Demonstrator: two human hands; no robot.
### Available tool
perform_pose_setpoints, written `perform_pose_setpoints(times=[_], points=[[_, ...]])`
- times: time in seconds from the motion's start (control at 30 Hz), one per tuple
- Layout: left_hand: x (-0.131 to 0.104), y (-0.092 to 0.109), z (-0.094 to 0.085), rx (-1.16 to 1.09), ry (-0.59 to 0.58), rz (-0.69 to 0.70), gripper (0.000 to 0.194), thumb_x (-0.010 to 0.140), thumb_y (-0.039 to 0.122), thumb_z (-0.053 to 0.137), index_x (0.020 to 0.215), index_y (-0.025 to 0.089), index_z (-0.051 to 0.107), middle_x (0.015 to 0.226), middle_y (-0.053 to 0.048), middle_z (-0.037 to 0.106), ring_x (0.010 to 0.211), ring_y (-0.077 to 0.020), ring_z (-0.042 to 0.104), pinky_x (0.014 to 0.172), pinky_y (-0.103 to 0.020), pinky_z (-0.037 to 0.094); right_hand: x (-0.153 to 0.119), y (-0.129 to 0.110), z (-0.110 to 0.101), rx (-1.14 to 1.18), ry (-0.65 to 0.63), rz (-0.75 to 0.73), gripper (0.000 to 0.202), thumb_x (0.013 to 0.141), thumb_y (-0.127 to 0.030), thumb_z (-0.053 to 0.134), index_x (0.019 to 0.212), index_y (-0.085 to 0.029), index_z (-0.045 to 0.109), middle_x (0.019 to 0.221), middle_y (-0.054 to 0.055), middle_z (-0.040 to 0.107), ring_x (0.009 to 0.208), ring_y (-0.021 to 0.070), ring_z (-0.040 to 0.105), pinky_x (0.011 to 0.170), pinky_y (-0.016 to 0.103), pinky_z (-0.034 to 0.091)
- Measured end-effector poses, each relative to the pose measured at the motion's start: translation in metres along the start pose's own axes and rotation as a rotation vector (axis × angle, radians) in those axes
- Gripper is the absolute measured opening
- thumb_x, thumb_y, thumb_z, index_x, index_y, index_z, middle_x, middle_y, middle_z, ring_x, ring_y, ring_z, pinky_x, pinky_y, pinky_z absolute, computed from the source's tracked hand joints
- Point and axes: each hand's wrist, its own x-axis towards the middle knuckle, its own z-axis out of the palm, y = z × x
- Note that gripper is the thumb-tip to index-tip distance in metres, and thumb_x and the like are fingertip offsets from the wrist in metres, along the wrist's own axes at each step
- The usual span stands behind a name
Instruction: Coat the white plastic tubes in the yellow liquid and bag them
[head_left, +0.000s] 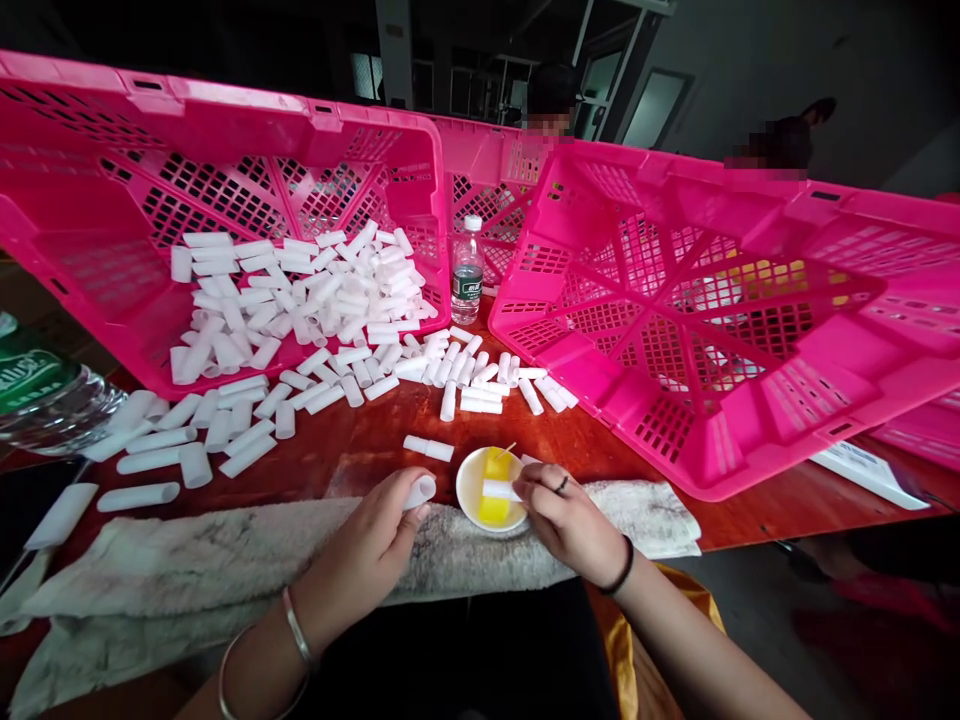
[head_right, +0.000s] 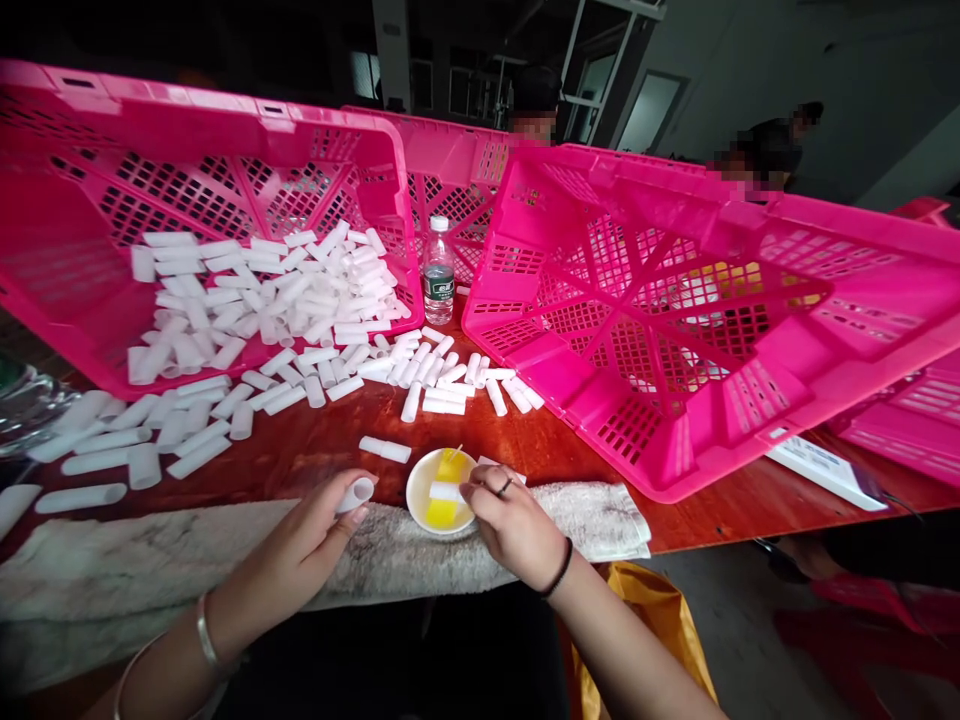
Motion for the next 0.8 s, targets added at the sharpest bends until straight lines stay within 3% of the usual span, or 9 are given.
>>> perform_pose_setpoints(times=[0.2, 0.37, 0.47, 0.57, 0.7, 0.8], points=[[-0.002, 0.005, 0.000, -0.067, -0.017, -0.053, 0.032, 0.091, 0.037, 0.038, 0.117, 0.020, 0.045, 0.115, -0.010, 0.061, 0.106, -0.0239, 0.058, 0.093, -0.038, 0.048, -0.002, -0.003, -0.001, 0.169, -0.007, 0.171, 0.026, 0.090, -0.021, 0.049, 0.115, -0.020, 0.051, 0.103, 0.010, 0.063, 0.094, 0.0202, 0.062, 0.081, 0.035, 0.053], [-0.005, 0.003, 0.006, -0.119, -0.056, -0.088, 0.033, 0.092, 0.038, 0.038, 0.118, 0.021, 0.046, 0.120, -0.010, 0.059, 0.112, -0.0241, 0.055, 0.097, -0.040, 0.045, -0.007, -0.004, 0.001, -0.026, -0.014, -0.029, 0.022, 0.089, -0.017, 0.046, 0.107, -0.021, 0.059, 0.103, 0.011, 0.060, 0.096, 0.0222, 0.059, 0.082, 0.039, 0.051], [-0.005, 0.003, 0.008, -0.134, -0.055, -0.100, 0.035, 0.092, 0.038, 0.039, 0.120, 0.021, 0.046, 0.123, -0.010, 0.057, 0.115, -0.0238, 0.053, 0.099, -0.040, 0.043, -0.010, -0.003, 0.000, 0.079, -0.029, 0.046, 0.028, 0.089, -0.019, 0.050, 0.117, -0.021, 0.052, 0.107, 0.011, 0.061, 0.100, 0.0213, 0.059, 0.085, 0.038, 0.051], [-0.004, 0.003, 0.008, -0.131, -0.079, -0.072, 0.032, 0.092, 0.038, 0.039, 0.119, 0.022, 0.048, 0.120, -0.008, 0.059, 0.112, -0.0225, 0.055, 0.097, -0.038, 0.046, -0.012, -0.003, 0.001, 0.089, 0.023, 0.090, 0.029, 0.088, -0.020, 0.052, 0.118, -0.021, 0.053, 0.105, 0.011, 0.063, 0.098, 0.0213, 0.061, 0.084, 0.038, 0.052], [-0.001, 0.002, 0.012, -0.065, -0.076, 0.000, 0.031, 0.091, 0.035, 0.042, 0.118, 0.022, 0.051, 0.117, -0.007, 0.061, 0.108, -0.0222, 0.057, 0.094, -0.036, 0.047, -0.015, -0.007, 0.004, 0.057, 0.078, -0.057, 0.023, 0.086, -0.015, 0.053, 0.106, -0.023, 0.060, 0.100, 0.009, 0.064, 0.098, 0.0218, 0.060, 0.084, 0.039, 0.051], [0.002, 0.003, 0.014, -0.007, -0.059, 0.090, 0.031, 0.091, 0.034, 0.044, 0.119, 0.022, 0.052, 0.118, -0.007, 0.060, 0.109, -0.0226, 0.056, 0.095, -0.036, 0.046, -0.014, -0.018, 0.004, 0.247, 0.178, 0.119, 0.020, 0.087, -0.020, 0.053, 0.107, -0.023, 0.058, 0.100, 0.008, 0.065, 0.092, 0.0197, 0.063, 0.079, 0.034, 0.053]])
